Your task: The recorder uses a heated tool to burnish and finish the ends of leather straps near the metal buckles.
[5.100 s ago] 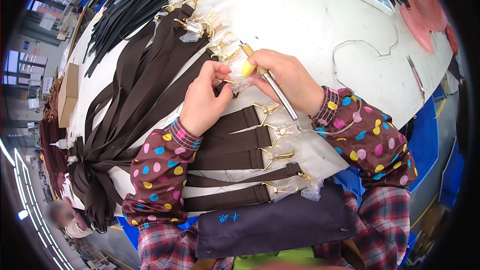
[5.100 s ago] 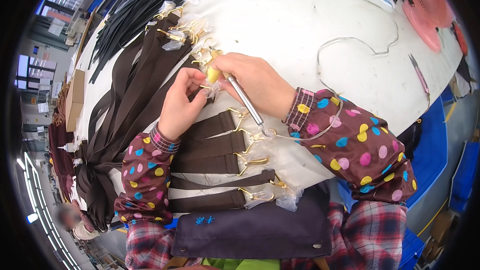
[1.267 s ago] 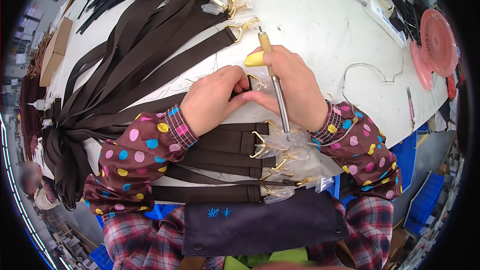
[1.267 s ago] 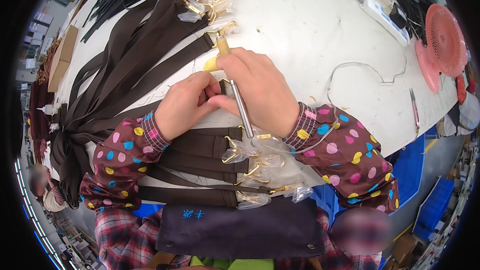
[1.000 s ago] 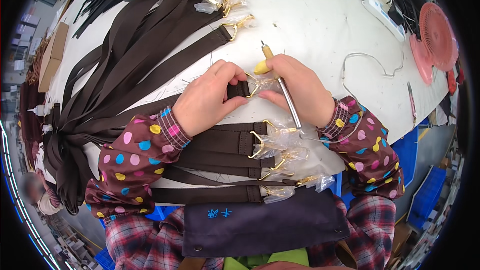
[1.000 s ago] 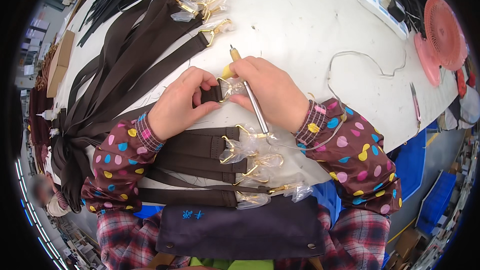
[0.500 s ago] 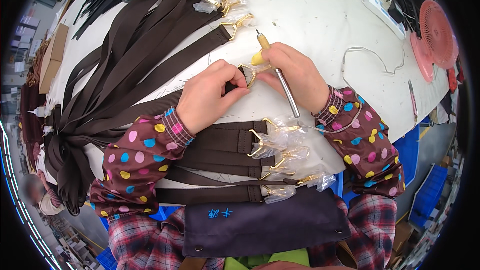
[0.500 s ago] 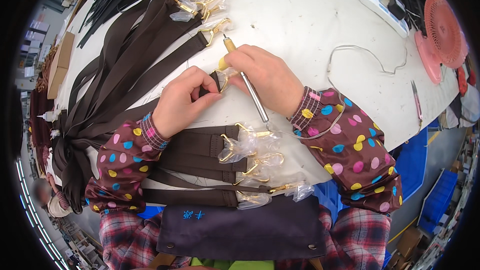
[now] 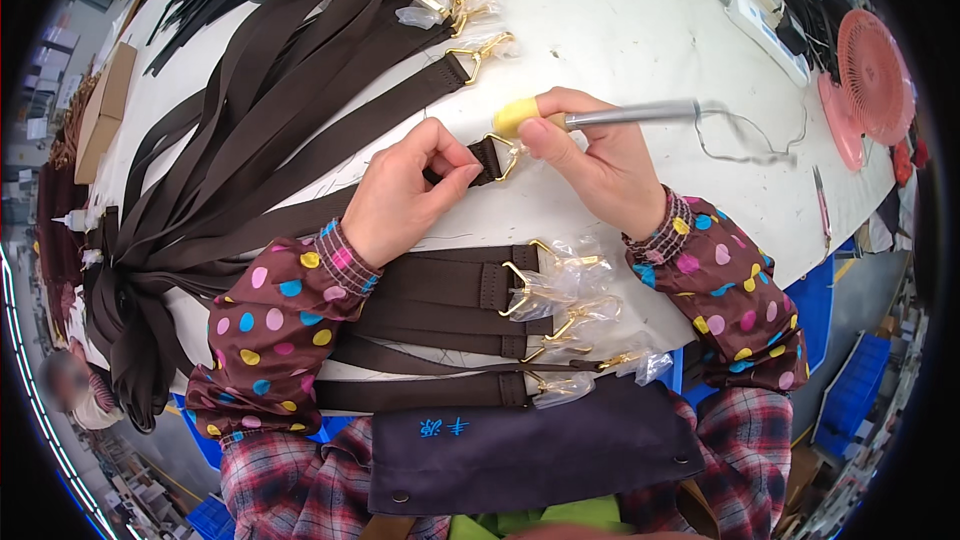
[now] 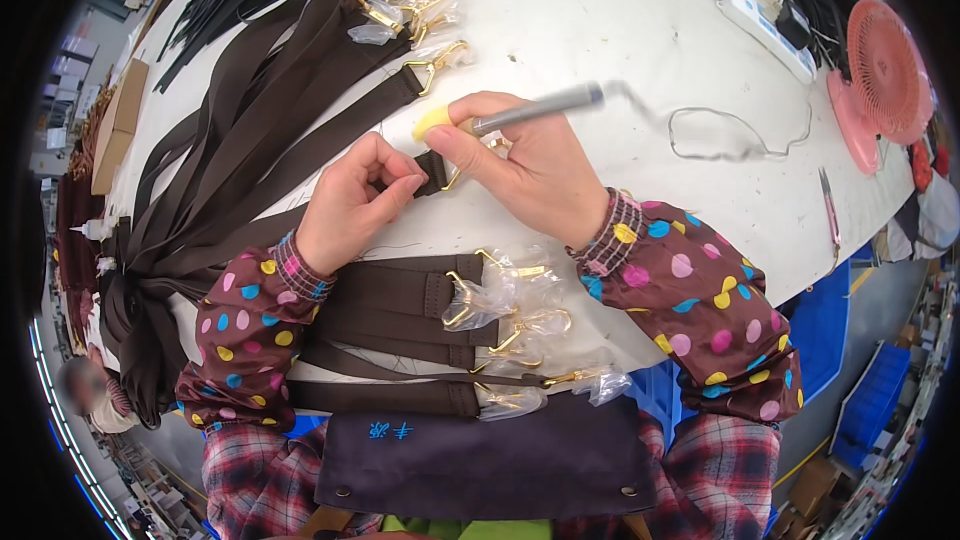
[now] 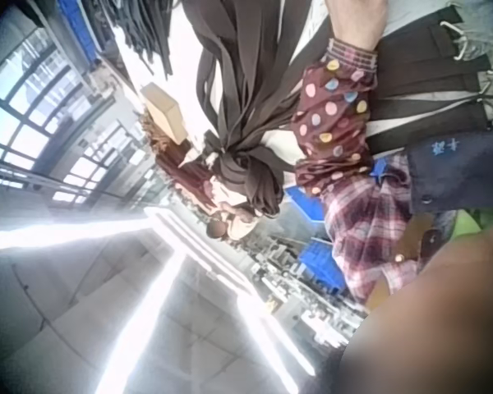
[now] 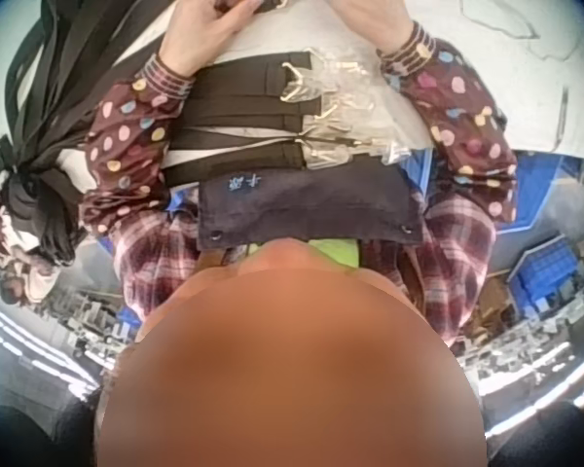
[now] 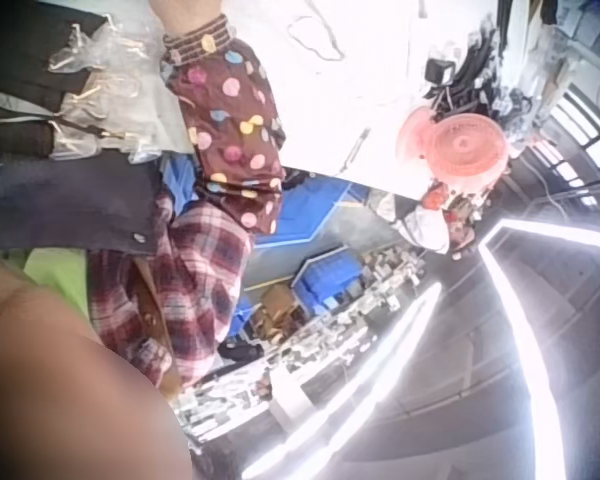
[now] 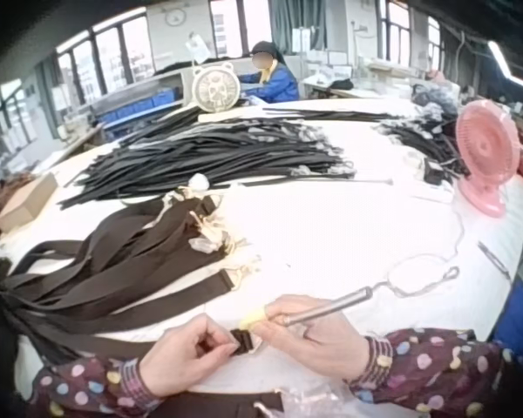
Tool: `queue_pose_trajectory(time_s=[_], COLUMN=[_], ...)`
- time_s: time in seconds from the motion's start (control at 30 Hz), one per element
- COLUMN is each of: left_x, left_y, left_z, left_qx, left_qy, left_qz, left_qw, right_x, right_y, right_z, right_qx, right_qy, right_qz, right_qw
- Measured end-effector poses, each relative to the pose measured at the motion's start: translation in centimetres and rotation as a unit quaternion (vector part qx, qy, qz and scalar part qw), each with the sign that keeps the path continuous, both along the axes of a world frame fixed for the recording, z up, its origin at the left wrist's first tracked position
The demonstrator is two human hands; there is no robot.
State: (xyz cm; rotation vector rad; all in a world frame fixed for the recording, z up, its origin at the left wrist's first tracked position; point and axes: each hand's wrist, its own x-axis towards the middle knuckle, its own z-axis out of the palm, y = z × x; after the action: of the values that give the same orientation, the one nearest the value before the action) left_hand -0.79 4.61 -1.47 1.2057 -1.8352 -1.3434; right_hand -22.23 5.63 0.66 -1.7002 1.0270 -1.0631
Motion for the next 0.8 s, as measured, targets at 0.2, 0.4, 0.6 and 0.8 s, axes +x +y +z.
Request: queue_pose_trajectory(time_s=[0.2,0.4,0.6,0.8], left_x=[-0.1,0.0,-0.1,0.2], left_y=[0.0,0.0,-0.1,-0.6], left_z=[0.1,0.3,0.2,0.1], left_qx=[-0.009,-0.001,0.002,0.083], left_qy=[-0.006,-0.016,-0.004,0.118], left_qz=[-0.006,-0.004,-0.006,-0.032], left_qw=[1.0,1.0,1.0,0.989], right_x=[1.1,1.0,1.0,0.9], right_y=[0.0,0.2,0.3,0.2], right_z=[-1.9,-1.0,-0.8,-1.5], right_qx=[0.007,0.044,0.06,0.09], right_qy=[0.002,0.084,0.098,0.014], right_qz=[-0.049,-0.012,-0.025,-0.03], right_qw=[0.999,0.995,0.993,0.995])
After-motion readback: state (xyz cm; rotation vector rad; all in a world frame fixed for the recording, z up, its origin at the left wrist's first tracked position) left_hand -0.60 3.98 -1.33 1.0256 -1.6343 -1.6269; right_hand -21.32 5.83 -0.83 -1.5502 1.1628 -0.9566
